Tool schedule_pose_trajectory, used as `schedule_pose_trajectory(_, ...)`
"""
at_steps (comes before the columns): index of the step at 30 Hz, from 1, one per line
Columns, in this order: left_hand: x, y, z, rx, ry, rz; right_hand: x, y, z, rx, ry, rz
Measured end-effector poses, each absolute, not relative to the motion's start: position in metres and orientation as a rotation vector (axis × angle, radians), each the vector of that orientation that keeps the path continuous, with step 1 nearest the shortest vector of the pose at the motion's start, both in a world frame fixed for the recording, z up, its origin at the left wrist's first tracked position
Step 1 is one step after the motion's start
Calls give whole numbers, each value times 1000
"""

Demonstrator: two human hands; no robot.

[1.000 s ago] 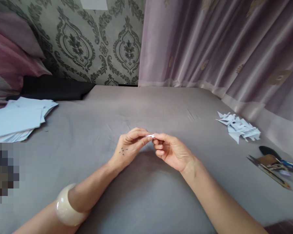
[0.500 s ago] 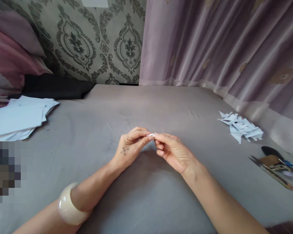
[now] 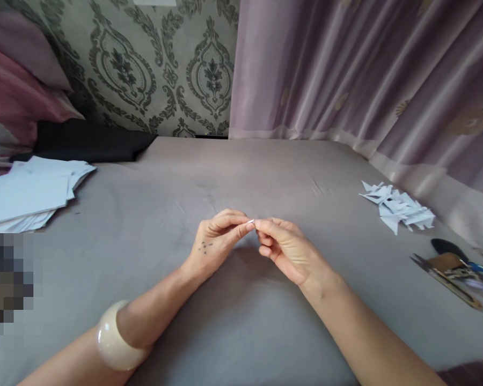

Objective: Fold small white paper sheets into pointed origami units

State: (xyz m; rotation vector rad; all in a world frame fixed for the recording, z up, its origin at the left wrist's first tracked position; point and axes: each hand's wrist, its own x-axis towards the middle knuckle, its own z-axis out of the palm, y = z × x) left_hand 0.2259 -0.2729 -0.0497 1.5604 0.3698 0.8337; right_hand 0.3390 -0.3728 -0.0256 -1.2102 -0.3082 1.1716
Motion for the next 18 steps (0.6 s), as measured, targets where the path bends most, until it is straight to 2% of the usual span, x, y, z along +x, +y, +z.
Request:
schedule_pose_trajectory(13,227,-275,-53,1446,409,848,343,-376,-21,-1299,-391,1179)
schedule_pose_trajectory(18,227,-272,-55,1391,433,846,337,-378,-17,-1515,-578,866)
